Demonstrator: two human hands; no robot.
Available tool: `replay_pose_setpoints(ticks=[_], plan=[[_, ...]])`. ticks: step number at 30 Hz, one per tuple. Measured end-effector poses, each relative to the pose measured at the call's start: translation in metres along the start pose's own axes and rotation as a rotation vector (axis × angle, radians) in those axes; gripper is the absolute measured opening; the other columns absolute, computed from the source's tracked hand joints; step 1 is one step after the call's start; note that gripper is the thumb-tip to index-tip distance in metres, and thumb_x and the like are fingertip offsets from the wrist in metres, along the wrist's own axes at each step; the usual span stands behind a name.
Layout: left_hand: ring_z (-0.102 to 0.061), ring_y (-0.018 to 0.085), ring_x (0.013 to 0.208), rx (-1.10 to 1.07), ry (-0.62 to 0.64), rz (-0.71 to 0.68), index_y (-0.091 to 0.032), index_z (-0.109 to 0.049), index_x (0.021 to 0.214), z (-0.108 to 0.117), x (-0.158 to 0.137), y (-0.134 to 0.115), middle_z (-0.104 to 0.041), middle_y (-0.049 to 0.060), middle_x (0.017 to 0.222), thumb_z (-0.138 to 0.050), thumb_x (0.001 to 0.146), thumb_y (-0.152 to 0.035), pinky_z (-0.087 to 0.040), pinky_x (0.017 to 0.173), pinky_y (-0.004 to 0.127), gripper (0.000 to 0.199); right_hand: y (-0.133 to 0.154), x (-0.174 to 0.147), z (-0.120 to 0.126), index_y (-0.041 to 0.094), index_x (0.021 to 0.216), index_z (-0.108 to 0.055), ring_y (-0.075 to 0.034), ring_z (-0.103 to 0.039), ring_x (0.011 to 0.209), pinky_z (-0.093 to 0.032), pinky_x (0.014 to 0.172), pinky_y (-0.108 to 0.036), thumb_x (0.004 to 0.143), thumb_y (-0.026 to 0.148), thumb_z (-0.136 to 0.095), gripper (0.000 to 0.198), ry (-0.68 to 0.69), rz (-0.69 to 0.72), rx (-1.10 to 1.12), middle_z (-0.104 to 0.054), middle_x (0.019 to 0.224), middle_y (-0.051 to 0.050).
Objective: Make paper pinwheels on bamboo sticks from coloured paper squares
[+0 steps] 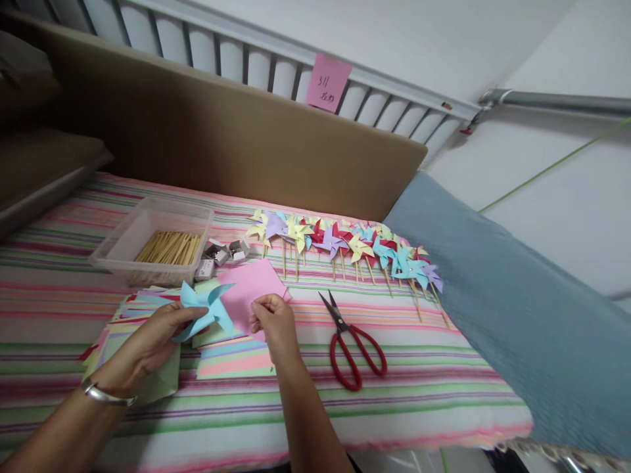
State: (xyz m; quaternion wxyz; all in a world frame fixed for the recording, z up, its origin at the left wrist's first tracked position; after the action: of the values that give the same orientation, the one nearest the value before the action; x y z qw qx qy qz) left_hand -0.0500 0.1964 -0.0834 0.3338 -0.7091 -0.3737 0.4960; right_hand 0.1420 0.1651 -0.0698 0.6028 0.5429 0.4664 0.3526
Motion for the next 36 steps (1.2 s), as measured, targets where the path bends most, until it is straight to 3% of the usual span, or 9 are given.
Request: replay_pose_setpoints(ticks=[7,16,26,36], plan=[[-0.052,0.011,0.046,-0.016,0.030,-0.020,-0.013,-0.065,0.057,-0.005,-0.002,-0.003,-0.064,0.001,0.053,-0.074,0.054,-0.023,-0.036,0.047,0.022,0.014,-0.003,-0.001,0.004,0.015,0.067,-0.057,-0.008,-0.049,0.047,-0.042,0.043,-0.020,0.063,0.033,-0.069,0.021,-0.026,-0.063,0.157,-0.054,0.055,0.003],[-0.051,0.011,0.047,-0.060,0.024,-0.015,-0.014,-0.066,0.055,-0.009,-0.010,-0.009,-0.064,0.000,0.052,-0.075,0.051,-0.021,-0.034,0.049,0.021,0.012,-0.013,0.005,0.006,0.015,0.064,-0.060,-0.010,-0.050,0.040,-0.045,0.044,-0.023,0.067,0.032,-0.067,0.019,-0.078,-0.023,0.045,-0.054,0.046,0.004],[-0.051,0.011,0.046,-0.033,0.040,-0.024,-0.014,-0.064,0.055,-0.007,-0.005,-0.005,-0.064,0.001,0.052,-0.074,0.054,-0.023,-0.035,0.048,0.022,0.013,0.002,-0.002,0.000,0.015,0.065,-0.062,-0.011,-0.053,0.042,-0.046,0.048,-0.022,0.068,0.028,-0.065,0.014,-0.081,0.046,-0.030,-0.055,0.043,0.004],[-0.049,0.010,0.043,-0.017,-0.003,-0.010,-0.015,-0.065,0.056,-0.007,-0.003,-0.002,-0.062,-0.001,0.049,-0.076,0.054,-0.023,-0.033,0.044,0.021,0.014,0.010,-0.005,-0.005,0.015,0.074,-0.062,-0.014,-0.059,0.053,-0.050,0.059,-0.027,0.069,0.023,-0.060,0.010,0.013,0.085,-0.011,-0.061,0.053,0.002]])
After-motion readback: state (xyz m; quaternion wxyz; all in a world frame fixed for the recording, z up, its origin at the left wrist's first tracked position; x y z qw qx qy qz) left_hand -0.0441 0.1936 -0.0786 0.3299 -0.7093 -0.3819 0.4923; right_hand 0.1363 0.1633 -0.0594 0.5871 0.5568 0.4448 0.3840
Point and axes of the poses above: each hand's wrist, its own x-axis towards the middle knuckle, its own z-axis out of the back of the hand, y = z × x, the point moved 7 cm from there along x, towards the middle knuckle
